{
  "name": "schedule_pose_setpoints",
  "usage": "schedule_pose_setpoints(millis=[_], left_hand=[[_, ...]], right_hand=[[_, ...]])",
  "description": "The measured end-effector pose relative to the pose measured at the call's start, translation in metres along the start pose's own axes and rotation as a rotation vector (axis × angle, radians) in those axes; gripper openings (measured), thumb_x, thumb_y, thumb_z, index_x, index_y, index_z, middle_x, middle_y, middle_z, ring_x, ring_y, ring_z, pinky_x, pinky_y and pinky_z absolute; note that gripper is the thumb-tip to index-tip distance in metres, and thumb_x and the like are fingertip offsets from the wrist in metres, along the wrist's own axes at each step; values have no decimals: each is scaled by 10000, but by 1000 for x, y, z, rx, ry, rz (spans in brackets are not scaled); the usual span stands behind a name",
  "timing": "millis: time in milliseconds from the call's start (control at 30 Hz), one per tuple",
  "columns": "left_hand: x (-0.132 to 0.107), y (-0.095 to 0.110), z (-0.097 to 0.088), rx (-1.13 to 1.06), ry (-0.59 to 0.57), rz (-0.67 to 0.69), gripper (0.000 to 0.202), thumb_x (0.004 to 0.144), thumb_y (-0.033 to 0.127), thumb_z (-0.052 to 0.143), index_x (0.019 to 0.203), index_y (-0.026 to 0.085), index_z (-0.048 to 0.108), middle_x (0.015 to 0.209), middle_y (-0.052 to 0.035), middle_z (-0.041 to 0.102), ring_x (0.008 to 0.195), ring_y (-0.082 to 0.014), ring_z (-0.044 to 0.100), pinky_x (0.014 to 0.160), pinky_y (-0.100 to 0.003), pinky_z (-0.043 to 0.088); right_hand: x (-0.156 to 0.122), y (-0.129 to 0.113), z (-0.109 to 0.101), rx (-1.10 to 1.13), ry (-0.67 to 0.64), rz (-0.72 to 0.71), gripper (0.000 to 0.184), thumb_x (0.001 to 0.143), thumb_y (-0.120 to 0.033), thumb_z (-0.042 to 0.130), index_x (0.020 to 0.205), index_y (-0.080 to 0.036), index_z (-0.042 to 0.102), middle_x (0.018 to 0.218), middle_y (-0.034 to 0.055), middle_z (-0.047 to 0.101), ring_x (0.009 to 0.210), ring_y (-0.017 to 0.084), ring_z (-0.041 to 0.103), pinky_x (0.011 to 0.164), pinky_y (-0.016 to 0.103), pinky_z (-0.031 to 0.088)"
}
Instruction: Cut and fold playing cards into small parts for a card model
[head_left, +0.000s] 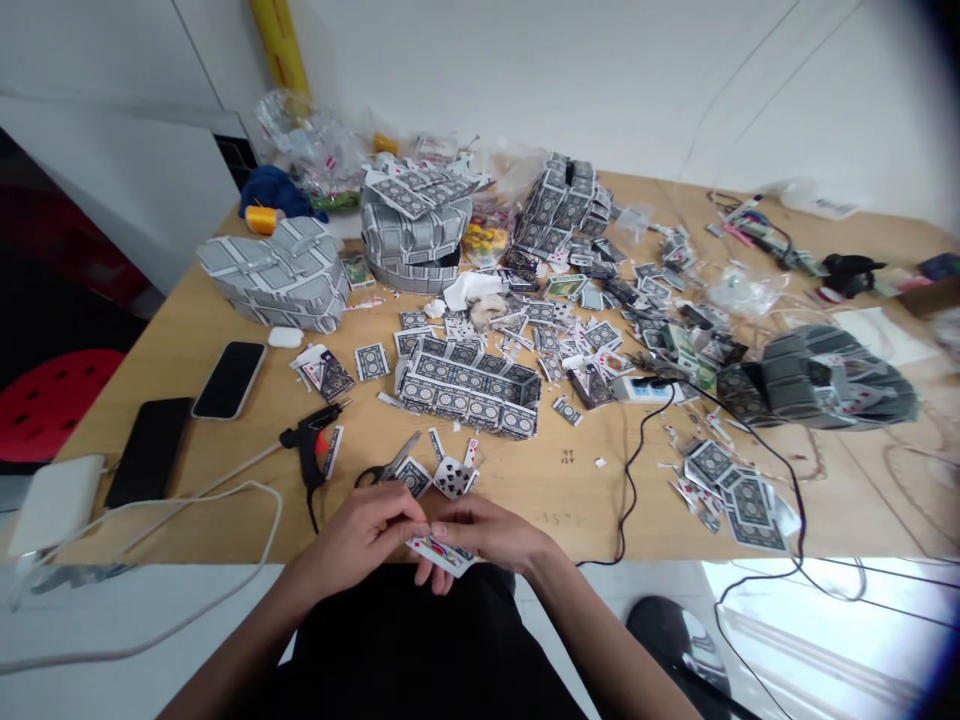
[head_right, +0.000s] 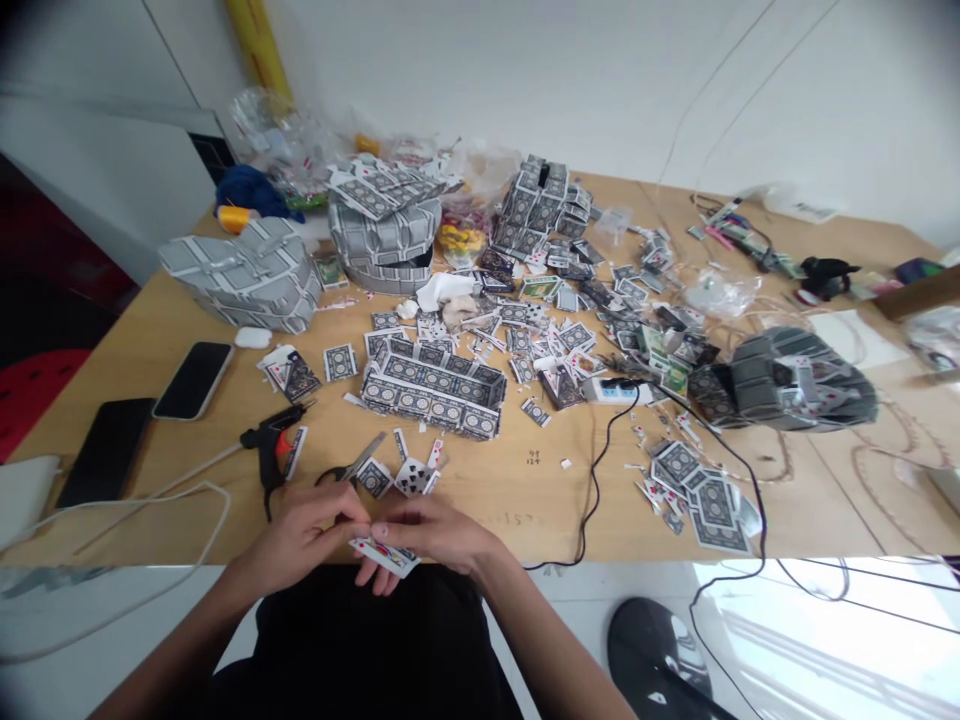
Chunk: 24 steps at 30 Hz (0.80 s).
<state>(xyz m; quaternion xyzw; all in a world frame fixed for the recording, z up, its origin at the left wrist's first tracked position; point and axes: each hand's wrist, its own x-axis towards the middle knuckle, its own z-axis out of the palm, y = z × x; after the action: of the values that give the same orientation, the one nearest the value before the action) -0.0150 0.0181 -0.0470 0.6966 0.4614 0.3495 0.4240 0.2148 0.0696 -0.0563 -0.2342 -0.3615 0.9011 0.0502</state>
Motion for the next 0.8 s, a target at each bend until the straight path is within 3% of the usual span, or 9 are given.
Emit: schedule_pose_setpoints(millis=[167, 333, 567, 800], left_hand=[[-8, -7, 9, -135, -54, -47, 189, 1056, 275, 672, 894, 197, 727, 841, -12, 705, 788, -149, 677, 742, -244, 489], [-11, -8, 7, -192, -60, -8, 286, 1074, 330, 653, 832, 183, 691, 794, -4, 673, 738, -136, 638, 712, -240, 459], [-14, -9, 4, -188, -109, 62, 290, 1044, 356, 716, 814, 180, 744, 755, -7, 687, 722, -133, 644, 702, -234, 449], [-19, -16, 5, -147, -71, -140, 225, 1005, 347, 747, 838, 199, 772, 784, -5, 727, 750, -148, 689, 733, -245, 496]], right_hand=[[5, 27, -6, 85, -50, 6, 611, 824, -599, 911, 1132, -86, 792, 908, 107, 820, 669, 155, 773, 638, 228, 611], [13, 49, -2, 157, -113, -14, 699, 813, -647, 900, 1205, -80, 788, 968, 134, 812, 714, 180, 779, 686, 294, 646], [7, 49, 2, 89, -84, 46, 620, 787, -575, 947, 1171, -108, 809, 940, 83, 799, 686, 131, 753, 653, 227, 593], [10, 44, 12, 91, 71, 41, 523, 815, -563, 929, 1096, -143, 793, 885, 37, 763, 714, 136, 730, 709, 278, 588]])
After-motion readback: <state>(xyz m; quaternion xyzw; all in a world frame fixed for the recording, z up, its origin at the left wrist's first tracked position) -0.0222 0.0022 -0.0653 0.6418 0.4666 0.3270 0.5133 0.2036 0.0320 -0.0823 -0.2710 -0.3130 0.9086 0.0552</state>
